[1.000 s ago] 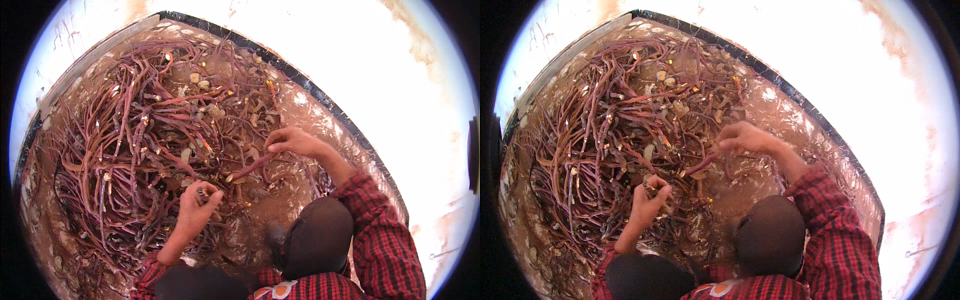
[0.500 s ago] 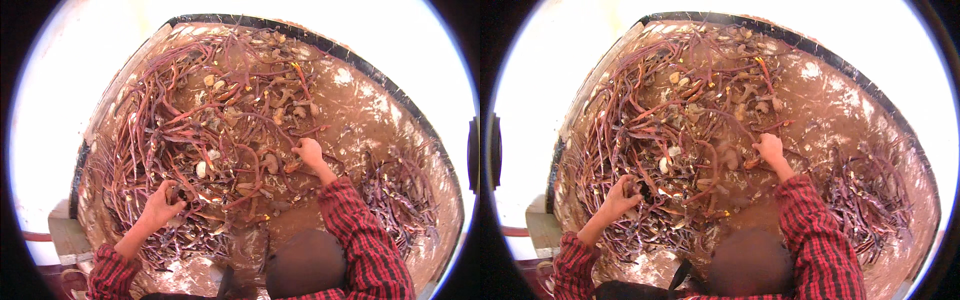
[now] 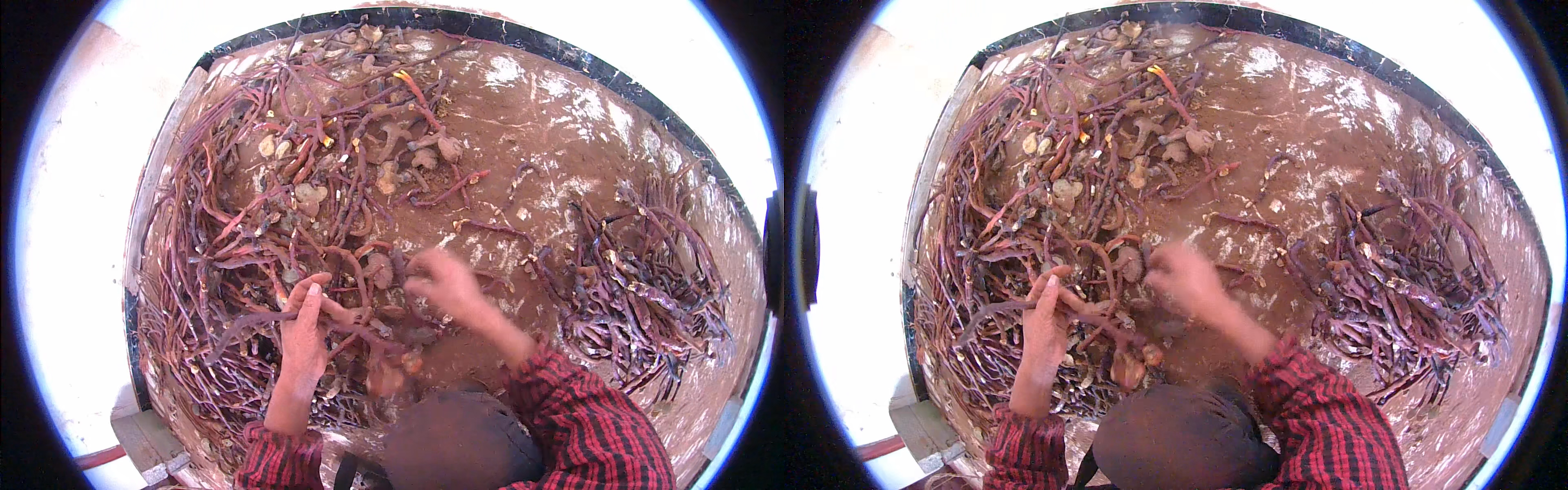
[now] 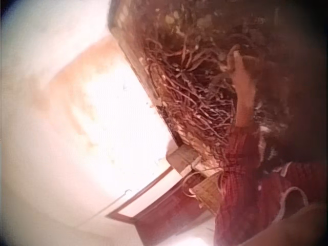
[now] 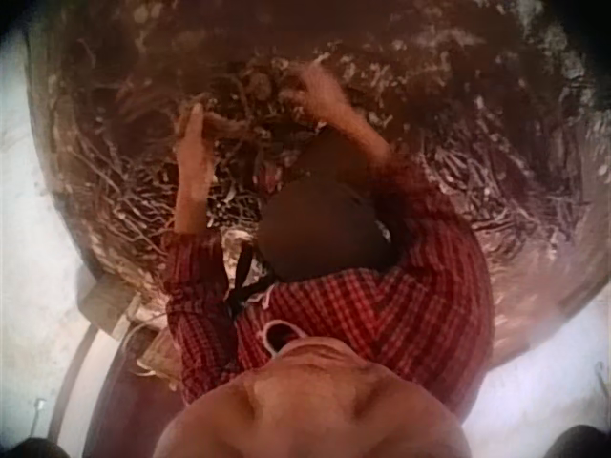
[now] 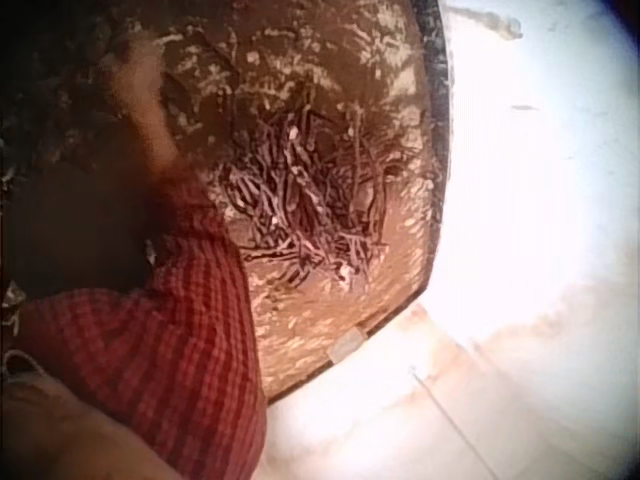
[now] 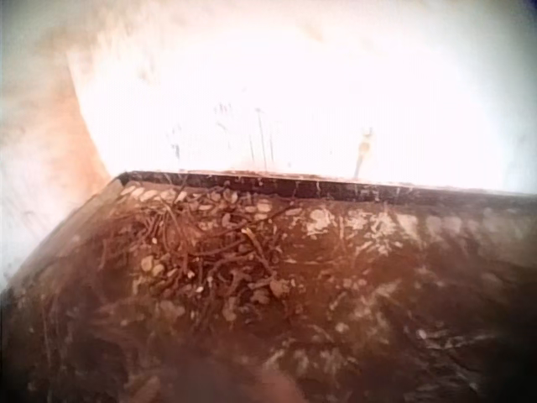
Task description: The person sits inside a large white container filled with muddy water and tangled reddish-brown roots. They repeatedly reach into the mixture, pull out clumps of roots, separate them by hand, and toss them back into the container. The person continues this sorting process throughout the clip.
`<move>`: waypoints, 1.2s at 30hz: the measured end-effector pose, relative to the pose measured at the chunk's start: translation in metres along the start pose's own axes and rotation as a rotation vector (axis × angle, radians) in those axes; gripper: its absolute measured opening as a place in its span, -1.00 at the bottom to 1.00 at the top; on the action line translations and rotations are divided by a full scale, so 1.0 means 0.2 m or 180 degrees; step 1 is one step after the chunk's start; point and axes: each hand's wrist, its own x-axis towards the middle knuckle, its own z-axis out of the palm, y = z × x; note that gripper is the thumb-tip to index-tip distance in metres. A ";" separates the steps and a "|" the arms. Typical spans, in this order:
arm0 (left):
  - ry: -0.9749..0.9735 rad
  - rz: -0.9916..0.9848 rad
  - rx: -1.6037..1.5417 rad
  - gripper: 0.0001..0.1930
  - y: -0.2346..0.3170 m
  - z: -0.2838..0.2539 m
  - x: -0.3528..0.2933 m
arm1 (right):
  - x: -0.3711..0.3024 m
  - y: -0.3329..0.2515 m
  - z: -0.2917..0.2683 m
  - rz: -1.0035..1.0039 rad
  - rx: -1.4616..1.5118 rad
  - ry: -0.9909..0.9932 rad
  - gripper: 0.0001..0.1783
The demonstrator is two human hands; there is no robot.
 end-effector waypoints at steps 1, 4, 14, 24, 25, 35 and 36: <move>0.0083 -0.0010 0.0116 -0.62 0.01 0.01 0.00 | 0.05 0.08 -0.06 0.0297 -0.0579 0.0568 -0.63; 0.0267 -0.0175 0.0183 -0.63 0.06 0.00 -0.06 | 0.09 0.30 -0.23 0.0275 -0.2109 0.1203 -0.57; 0.0854 -0.0375 0.1019 -0.69 -0.03 -0.18 -0.19 | 0.35 0.29 -0.12 -0.0228 -0.2028 0.1488 -0.68; 0.1397 0.0574 0.2744 -0.86 0.10 -0.17 -0.18 | 0.42 0.07 -0.11 0.0055 -0.0487 -0.0021 -0.67; 0.1433 0.0544 0.2925 -0.86 0.14 -0.13 -0.19 | 0.46 0.07 -0.15 0.0073 -0.0477 0.0256 -0.65; 0.1231 0.0889 0.3558 -0.84 0.08 -0.16 -0.18 | 0.62 0.44 -0.19 0.0839 -0.1619 0.1282 -0.64; 0.1181 0.0850 0.3308 -0.82 0.08 -0.12 -0.17 | 0.60 0.45 -0.19 0.0792 -0.1362 0.1325 -0.64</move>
